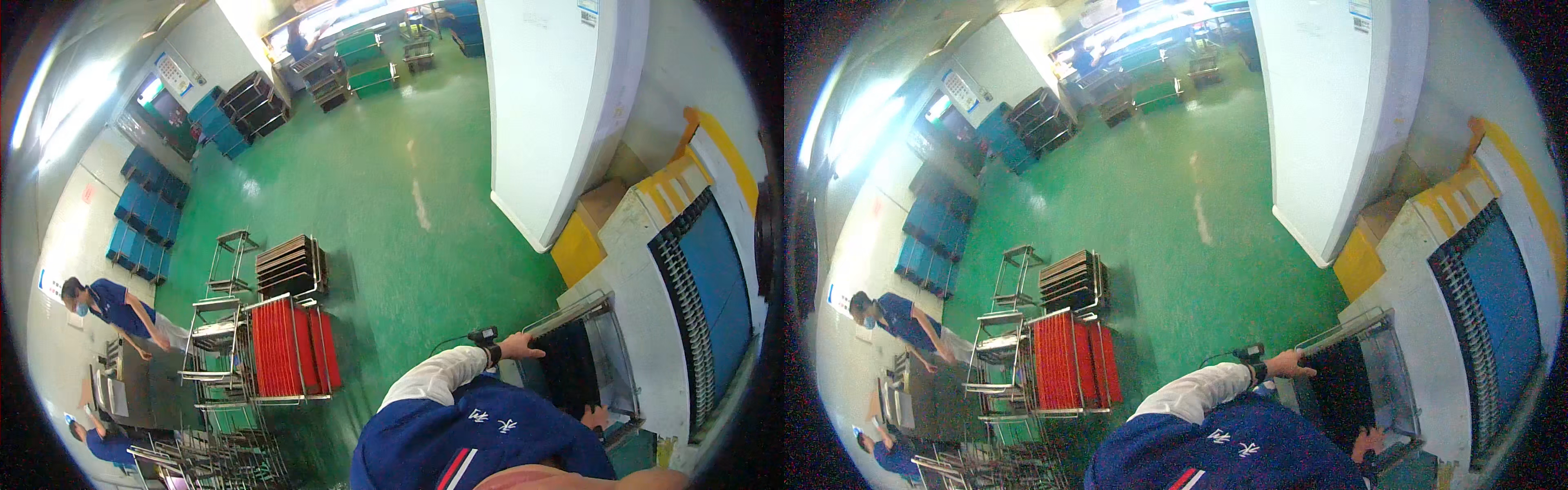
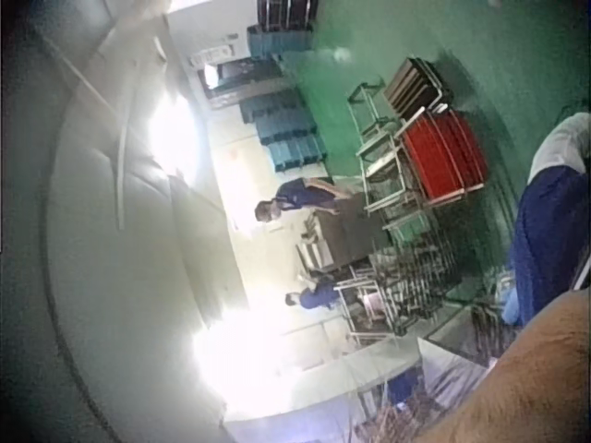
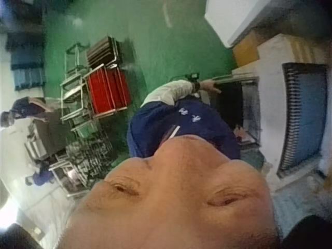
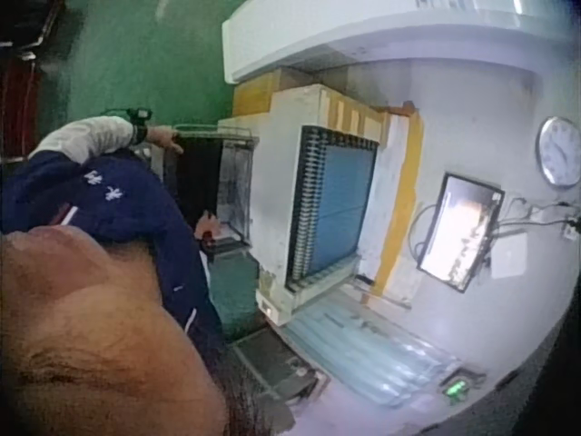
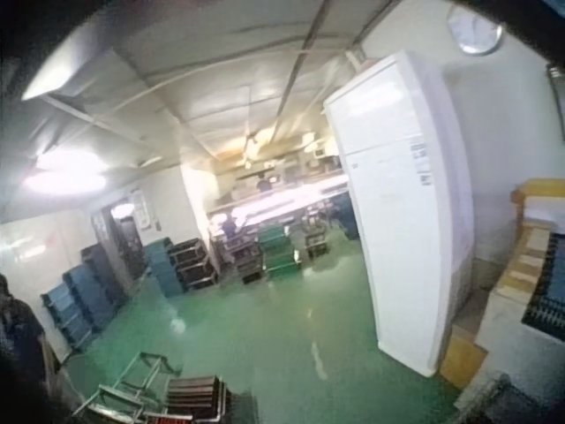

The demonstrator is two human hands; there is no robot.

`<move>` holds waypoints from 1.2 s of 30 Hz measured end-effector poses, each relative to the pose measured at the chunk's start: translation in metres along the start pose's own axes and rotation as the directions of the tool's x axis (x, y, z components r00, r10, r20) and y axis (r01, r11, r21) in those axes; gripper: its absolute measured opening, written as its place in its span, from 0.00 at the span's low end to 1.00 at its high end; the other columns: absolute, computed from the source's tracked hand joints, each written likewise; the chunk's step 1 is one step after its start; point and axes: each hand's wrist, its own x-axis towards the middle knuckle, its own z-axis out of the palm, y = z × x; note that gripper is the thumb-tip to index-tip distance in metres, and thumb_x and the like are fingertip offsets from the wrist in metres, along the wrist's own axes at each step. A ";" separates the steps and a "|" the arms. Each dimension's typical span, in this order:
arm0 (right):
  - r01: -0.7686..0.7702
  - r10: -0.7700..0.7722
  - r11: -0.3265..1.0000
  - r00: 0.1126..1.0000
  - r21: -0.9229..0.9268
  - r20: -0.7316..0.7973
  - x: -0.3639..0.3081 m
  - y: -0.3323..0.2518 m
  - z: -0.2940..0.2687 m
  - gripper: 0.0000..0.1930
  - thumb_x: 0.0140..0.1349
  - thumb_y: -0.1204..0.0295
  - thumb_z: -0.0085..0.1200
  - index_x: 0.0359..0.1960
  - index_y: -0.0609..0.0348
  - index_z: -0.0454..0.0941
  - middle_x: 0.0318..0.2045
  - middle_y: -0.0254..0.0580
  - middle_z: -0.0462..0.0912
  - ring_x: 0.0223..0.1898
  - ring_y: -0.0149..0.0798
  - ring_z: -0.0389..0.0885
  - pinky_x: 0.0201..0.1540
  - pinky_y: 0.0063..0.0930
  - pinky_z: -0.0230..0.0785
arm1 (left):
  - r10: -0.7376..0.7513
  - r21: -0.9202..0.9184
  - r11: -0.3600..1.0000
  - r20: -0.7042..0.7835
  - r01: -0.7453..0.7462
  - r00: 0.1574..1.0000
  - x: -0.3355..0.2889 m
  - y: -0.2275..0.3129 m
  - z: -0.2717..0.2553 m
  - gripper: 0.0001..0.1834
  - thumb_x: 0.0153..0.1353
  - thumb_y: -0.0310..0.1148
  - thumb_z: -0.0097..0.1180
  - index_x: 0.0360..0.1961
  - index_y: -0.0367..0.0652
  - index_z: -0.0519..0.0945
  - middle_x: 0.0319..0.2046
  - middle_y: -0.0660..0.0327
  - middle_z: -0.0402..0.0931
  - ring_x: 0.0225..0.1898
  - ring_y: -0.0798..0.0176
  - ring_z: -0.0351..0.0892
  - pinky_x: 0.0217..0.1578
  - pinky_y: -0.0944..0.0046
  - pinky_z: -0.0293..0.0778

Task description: The person is feeding blue metal sheets into a rolling machine and organizing the resulting components.

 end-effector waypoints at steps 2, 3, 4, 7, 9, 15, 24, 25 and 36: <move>-0.062 0.063 0.997 0.998 -0.035 0.009 -0.012 -0.013 -0.017 0.24 0.58 0.52 0.55 0.47 0.59 0.79 0.59 0.50 0.69 0.57 0.54 0.69 0.57 0.56 0.60 | 0.015 -0.012 1.000 -0.016 -0.015 1.000 -0.002 0.001 -0.001 0.52 0.47 0.73 0.53 0.57 0.35 0.71 0.53 0.37 0.68 0.56 0.39 0.69 0.56 0.50 0.67; -0.029 0.029 0.999 1.000 -0.022 0.001 -0.011 -0.012 -0.020 0.23 0.58 0.54 0.55 0.46 0.60 0.79 0.58 0.50 0.69 0.56 0.54 0.70 0.56 0.55 0.60 | 0.023 -0.022 0.999 -0.028 -0.024 0.999 -0.003 0.001 0.000 0.51 0.47 0.73 0.54 0.57 0.35 0.71 0.54 0.37 0.68 0.56 0.39 0.69 0.56 0.50 0.67; 0.005 -0.005 1.000 1.000 -0.009 -0.006 -0.011 -0.011 -0.023 0.23 0.59 0.55 0.55 0.46 0.62 0.79 0.58 0.50 0.69 0.55 0.53 0.70 0.56 0.54 0.60 | 0.033 -0.020 0.999 -0.055 -0.034 0.998 0.000 -0.003 0.003 0.51 0.47 0.72 0.54 0.57 0.35 0.71 0.52 0.38 0.69 0.55 0.39 0.70 0.55 0.50 0.68; 0.234 -0.233 0.970 0.972 0.062 -0.026 0.000 0.006 -0.020 0.22 0.58 0.56 0.55 0.44 0.63 0.79 0.55 0.50 0.71 0.54 0.53 0.71 0.55 0.52 0.60 | 0.026 -0.012 1.000 -0.087 -0.027 0.996 0.005 -0.002 0.002 0.50 0.48 0.71 0.55 0.57 0.35 0.70 0.49 0.38 0.71 0.52 0.39 0.72 0.52 0.51 0.70; 0.315 -0.316 0.948 0.948 0.042 0.035 -0.005 -0.003 -0.041 0.21 0.58 0.57 0.56 0.44 0.63 0.79 0.52 0.50 0.72 0.53 0.53 0.71 0.55 0.50 0.60 | -0.031 0.000 1.000 -0.050 0.031 0.998 -0.003 0.014 -0.014 0.51 0.48 0.72 0.54 0.58 0.35 0.69 0.49 0.37 0.70 0.52 0.39 0.71 0.52 0.50 0.69; 0.167 -0.156 0.985 0.970 0.047 -0.188 -0.016 -0.014 -0.025 0.16 0.62 0.60 0.51 0.39 0.62 0.80 0.50 0.53 0.76 0.54 0.54 0.71 0.56 0.55 0.61 | -0.040 0.008 0.999 0.008 0.040 0.999 -0.008 0.022 -0.025 0.54 0.48 0.74 0.52 0.60 0.34 0.66 0.52 0.37 0.68 0.54 0.38 0.69 0.53 0.49 0.68; 0.185 -0.169 0.983 0.935 0.021 -0.313 0.007 0.002 0.000 0.15 0.58 0.61 0.56 0.37 0.60 0.83 0.48 0.49 0.75 0.50 0.52 0.73 0.50 0.48 0.66 | -0.066 0.016 0.998 -0.019 0.067 0.998 -0.003 0.029 -0.021 0.52 0.49 0.71 0.53 0.59 0.32 0.67 0.56 0.37 0.66 0.59 0.39 0.66 0.59 0.51 0.64; 0.191 -0.171 0.981 0.938 0.037 -0.301 0.009 0.004 0.001 0.15 0.58 0.61 0.56 0.37 0.60 0.83 0.48 0.49 0.75 0.50 0.52 0.73 0.51 0.48 0.65 | -0.051 0.001 0.999 -0.015 0.051 0.999 -0.004 0.030 -0.021 0.52 0.49 0.71 0.53 0.59 0.32 0.67 0.56 0.36 0.66 0.60 0.39 0.66 0.59 0.51 0.64; 0.146 -0.111 0.985 0.947 0.095 -0.301 -0.004 -0.008 0.012 0.17 0.60 0.58 0.54 0.42 0.59 0.81 0.52 0.57 0.75 0.58 0.54 0.70 0.60 0.51 0.60 | -0.022 0.004 1.000 -0.104 0.023 0.994 0.000 0.001 -0.014 0.51 0.48 0.72 0.53 0.57 0.34 0.70 0.52 0.38 0.70 0.57 0.41 0.69 0.57 0.51 0.66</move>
